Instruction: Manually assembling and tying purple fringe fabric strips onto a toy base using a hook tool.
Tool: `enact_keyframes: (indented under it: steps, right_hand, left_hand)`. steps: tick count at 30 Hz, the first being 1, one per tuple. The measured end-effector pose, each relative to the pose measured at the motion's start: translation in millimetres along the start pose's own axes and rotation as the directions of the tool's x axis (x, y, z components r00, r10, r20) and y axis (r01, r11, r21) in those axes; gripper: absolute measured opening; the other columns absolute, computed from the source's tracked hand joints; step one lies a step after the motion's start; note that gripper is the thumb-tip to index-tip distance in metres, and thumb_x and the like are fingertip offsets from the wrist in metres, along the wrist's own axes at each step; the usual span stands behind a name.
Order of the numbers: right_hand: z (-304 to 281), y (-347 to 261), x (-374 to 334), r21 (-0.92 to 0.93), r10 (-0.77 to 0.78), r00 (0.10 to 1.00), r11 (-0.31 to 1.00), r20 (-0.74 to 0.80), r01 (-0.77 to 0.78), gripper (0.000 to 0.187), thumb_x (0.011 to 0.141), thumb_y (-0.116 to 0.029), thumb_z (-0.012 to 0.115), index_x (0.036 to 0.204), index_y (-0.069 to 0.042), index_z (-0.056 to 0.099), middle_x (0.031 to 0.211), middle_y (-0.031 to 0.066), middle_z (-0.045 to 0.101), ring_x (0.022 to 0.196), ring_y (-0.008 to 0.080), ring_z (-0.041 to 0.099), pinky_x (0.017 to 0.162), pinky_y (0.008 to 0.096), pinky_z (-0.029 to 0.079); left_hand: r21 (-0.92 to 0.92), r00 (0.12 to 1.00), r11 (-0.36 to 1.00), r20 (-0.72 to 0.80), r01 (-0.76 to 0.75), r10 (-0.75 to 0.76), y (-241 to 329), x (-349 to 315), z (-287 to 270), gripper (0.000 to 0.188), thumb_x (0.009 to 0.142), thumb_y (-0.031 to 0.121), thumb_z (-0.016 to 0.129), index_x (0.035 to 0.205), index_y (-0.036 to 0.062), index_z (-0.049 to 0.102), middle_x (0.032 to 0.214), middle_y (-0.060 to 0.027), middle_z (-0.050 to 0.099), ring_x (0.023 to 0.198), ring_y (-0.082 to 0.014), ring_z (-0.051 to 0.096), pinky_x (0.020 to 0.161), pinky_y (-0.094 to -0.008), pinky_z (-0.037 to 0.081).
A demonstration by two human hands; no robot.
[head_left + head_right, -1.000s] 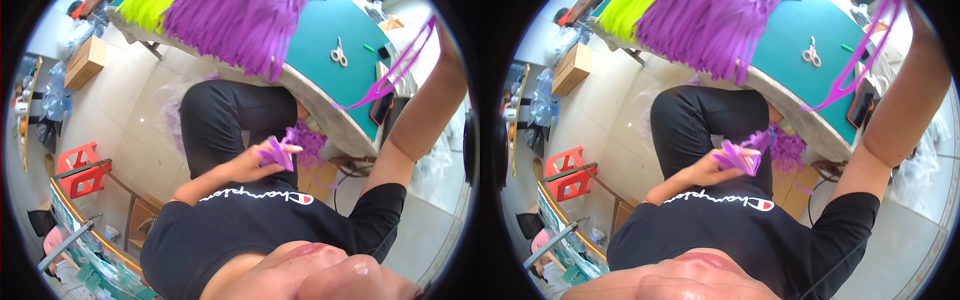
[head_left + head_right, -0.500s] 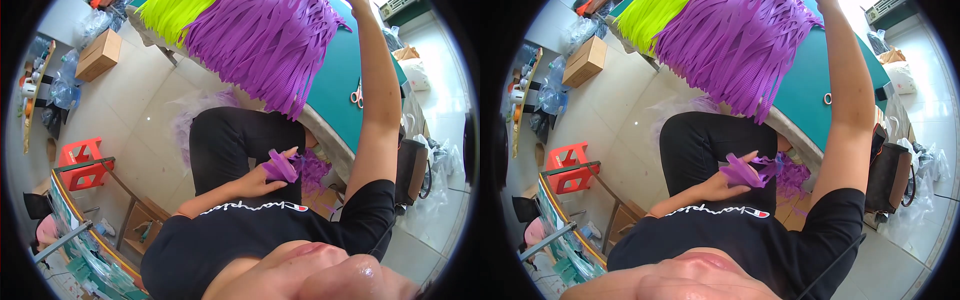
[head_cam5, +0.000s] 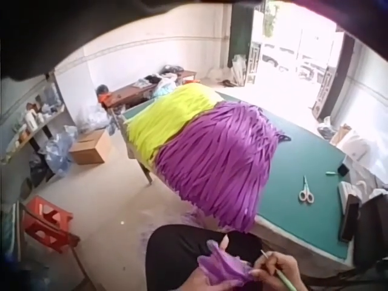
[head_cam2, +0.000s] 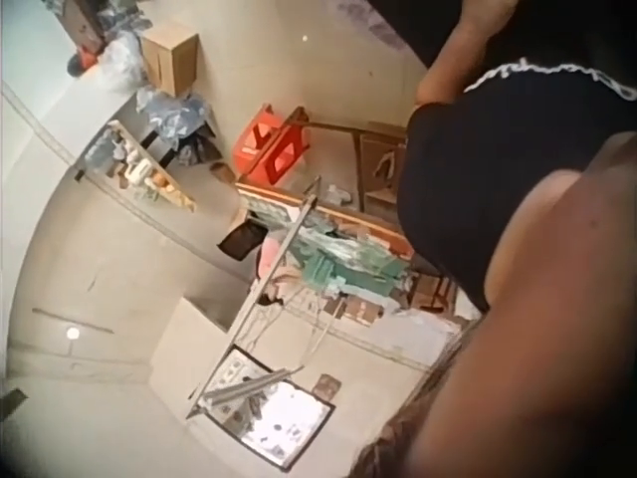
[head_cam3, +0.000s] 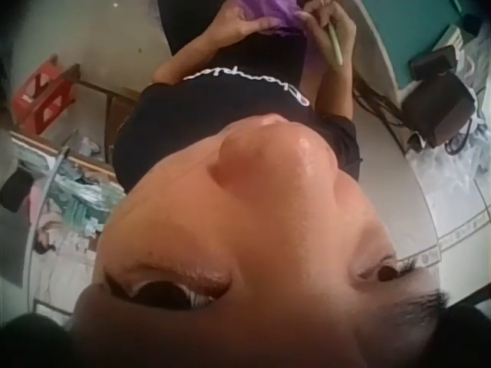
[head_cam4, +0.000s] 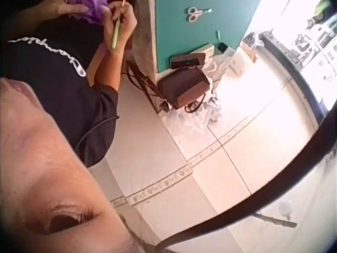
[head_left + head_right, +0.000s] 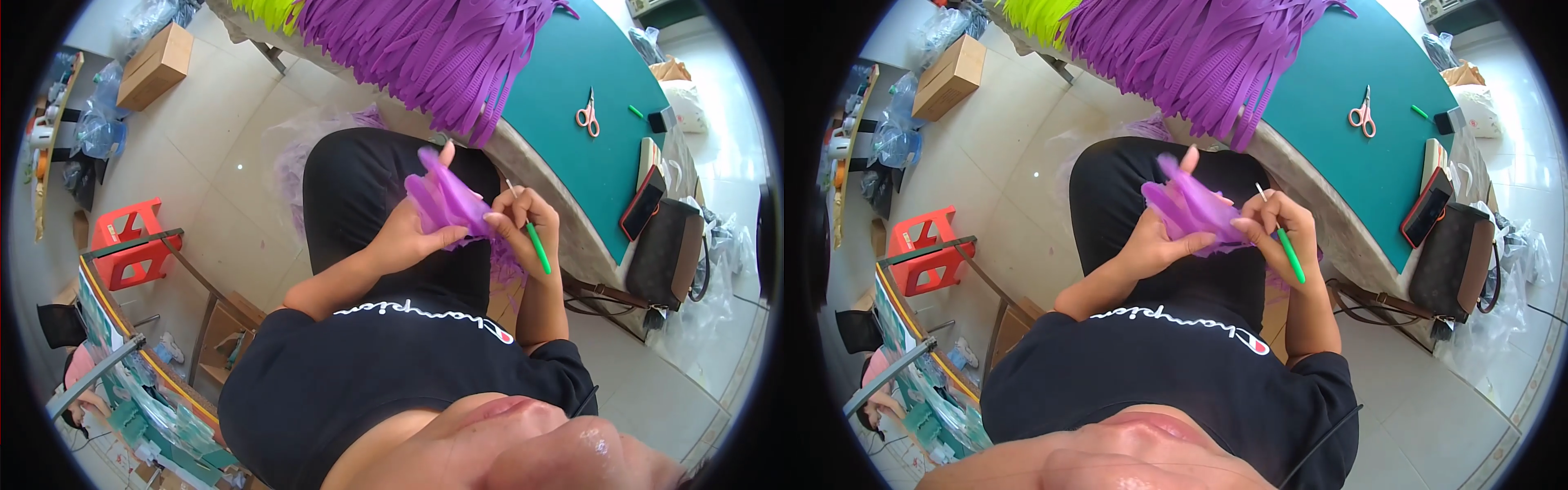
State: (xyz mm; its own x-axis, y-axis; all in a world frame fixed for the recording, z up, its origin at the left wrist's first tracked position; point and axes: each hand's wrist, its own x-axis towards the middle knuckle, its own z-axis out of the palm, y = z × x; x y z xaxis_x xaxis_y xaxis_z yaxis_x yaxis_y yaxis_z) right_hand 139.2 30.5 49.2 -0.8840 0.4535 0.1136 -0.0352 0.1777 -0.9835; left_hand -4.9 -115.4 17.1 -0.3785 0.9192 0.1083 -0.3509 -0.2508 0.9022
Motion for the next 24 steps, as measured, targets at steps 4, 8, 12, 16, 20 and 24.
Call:
enact_keyframes:
  steps: [4,8,12,16,20,24]
  right_hand:
    - [6,-2,-1,0.088,0.005,0.972,0.996,-0.236,0.017,0.035,0.079,0.01,0.066,0.073,-0.009,0.037,0.076,0.0073,0.055,0.065,0.0084,0.046,0.057,0.0219,0.04]
    - [3,9,1,0.067,0.027,0.962,0.998,-0.272,-0.009,0.029,0.083,0.004,0.067,0.079,-0.007,0.04,0.094,0.0101,0.059,0.078,0.0098,0.051,0.069,0.0216,0.043]
    - [8,-5,1,-0.007,-0.01,0.932,1.0,-0.363,0.008,0.016,0.092,-0.01,0.061,0.102,0.001,0.058,0.105,0.0115,0.065,0.086,0.0118,0.056,0.077,0.024,0.045]
    - [-2,0,25,-0.048,-0.125,0.908,0.992,-0.4,0.115,0.014,0.093,-0.011,0.059,0.098,0.002,0.062,0.1,0.01,0.067,0.083,0.0104,0.058,0.076,0.0244,0.047]
    - [-46,-26,108,-0.314,-0.236,0.874,0.944,-0.424,0.102,0.012,0.089,-0.007,0.061,0.097,0.003,0.062,0.095,0.0097,0.067,0.082,0.0103,0.058,0.076,0.0246,0.047]
    - [-92,-34,254,-0.161,-0.401,0.847,0.916,-0.35,0.367,0.01,0.084,-0.005,0.067,0.09,0.0,0.061,0.087,0.0059,0.066,0.081,0.0119,0.061,0.073,0.0244,0.048]
  left_hand:
    - [-0.239,0.919,0.888,0.094,0.394,-0.382,-5,1,-10,0.032,0.086,0.009,0.067,0.116,0.0006,0.059,0.105,-0.0059,0.064,0.097,-0.0132,0.06,0.086,-0.0294,0.048]
    - [-0.49,0.913,0.777,0.121,0.396,-0.39,1,4,-1,0.035,0.085,0.012,0.069,0.117,0.0008,0.057,0.109,-0.0076,0.063,0.099,-0.0158,0.062,0.087,-0.0299,0.048]
    - [-0.298,0.934,0.903,-0.082,0.309,-0.347,-2,6,2,0.026,0.086,0.009,0.069,0.109,0.0018,0.06,0.097,-0.0035,0.065,0.088,-0.0123,0.062,0.08,-0.0262,0.049]
    - [-0.141,0.965,0.966,-0.118,0.217,-0.234,-6,6,2,0.021,0.086,0.008,0.068,0.106,0.0013,0.063,0.097,-0.0031,0.065,0.089,-0.0113,0.061,0.081,-0.027,0.047]
    - [0.142,0.997,0.988,-0.061,0.053,-0.045,-5,7,-4,0.013,0.088,0.01,0.066,0.098,0.0011,0.065,0.09,-0.0031,0.065,0.086,-0.012,0.06,0.078,-0.0275,0.047]
    - [0.319,0.998,0.947,0.058,-0.038,0.02,-17,18,-24,0.015,0.088,0.01,0.065,0.1,0.0027,0.064,0.093,-0.0041,0.064,0.085,-0.0128,0.059,0.077,-0.0298,0.047]
